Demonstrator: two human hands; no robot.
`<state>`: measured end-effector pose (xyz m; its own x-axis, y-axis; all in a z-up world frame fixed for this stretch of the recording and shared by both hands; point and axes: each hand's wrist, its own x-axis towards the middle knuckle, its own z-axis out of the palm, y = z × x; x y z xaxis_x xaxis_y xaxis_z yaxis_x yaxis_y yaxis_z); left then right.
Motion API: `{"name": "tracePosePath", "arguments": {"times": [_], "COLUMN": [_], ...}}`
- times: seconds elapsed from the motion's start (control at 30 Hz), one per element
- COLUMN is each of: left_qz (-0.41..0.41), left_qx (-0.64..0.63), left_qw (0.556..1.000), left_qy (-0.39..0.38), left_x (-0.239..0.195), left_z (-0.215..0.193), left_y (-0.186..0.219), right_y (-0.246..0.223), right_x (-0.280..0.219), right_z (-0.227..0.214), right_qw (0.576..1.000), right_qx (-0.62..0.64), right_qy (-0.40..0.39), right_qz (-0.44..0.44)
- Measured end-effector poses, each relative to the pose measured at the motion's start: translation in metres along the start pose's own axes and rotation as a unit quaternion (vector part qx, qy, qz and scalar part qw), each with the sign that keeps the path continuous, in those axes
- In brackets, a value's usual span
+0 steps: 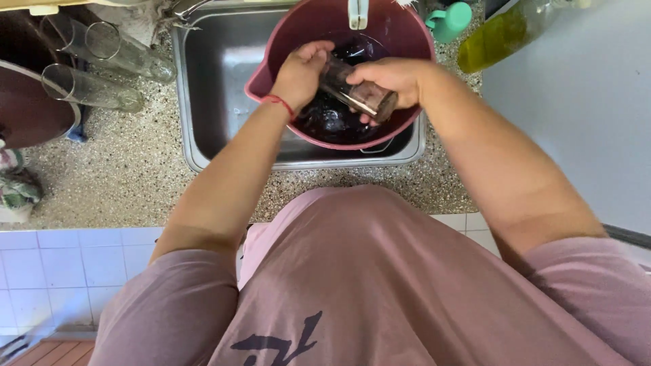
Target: Washing several tall glass cups in a pink bucket filled with soapy water inside a sink.
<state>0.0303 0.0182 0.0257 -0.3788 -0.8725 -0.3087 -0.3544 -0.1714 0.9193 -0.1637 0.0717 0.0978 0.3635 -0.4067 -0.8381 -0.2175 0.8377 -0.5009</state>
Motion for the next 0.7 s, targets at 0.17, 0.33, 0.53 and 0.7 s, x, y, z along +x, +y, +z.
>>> {"name": "tracePosePath", "arguments": {"times": [0.17, 0.33, 0.53, 0.7], "left_qz": [0.000, -0.163, -0.109, -0.095], "left_qx": [-0.134, -0.326, -0.463, -0.530], "left_qw": [0.980, 0.928, 0.877, 0.841], "left_qy": [0.144, 0.074, 0.058, 0.041], "left_x": [-0.013, -0.030, 0.003, 0.003], "left_z": [0.042, 0.042, 0.041, 0.041], "left_y": [0.011, 0.054, 0.025, 0.021], "right_y": [0.020, 0.011, 0.024, 0.047], "right_x": [0.015, -0.002, 0.006, 0.026], "right_z": [0.041, 0.065, 0.040, 0.030], "right_qw": [0.959, 0.957, 0.969, 0.932], "right_qx": [0.269, 0.171, 0.132, 0.317], "right_qy": [0.034, 0.153, 0.097, -0.045], "right_qz": [-0.083, -0.175, -0.186, -0.169]}}
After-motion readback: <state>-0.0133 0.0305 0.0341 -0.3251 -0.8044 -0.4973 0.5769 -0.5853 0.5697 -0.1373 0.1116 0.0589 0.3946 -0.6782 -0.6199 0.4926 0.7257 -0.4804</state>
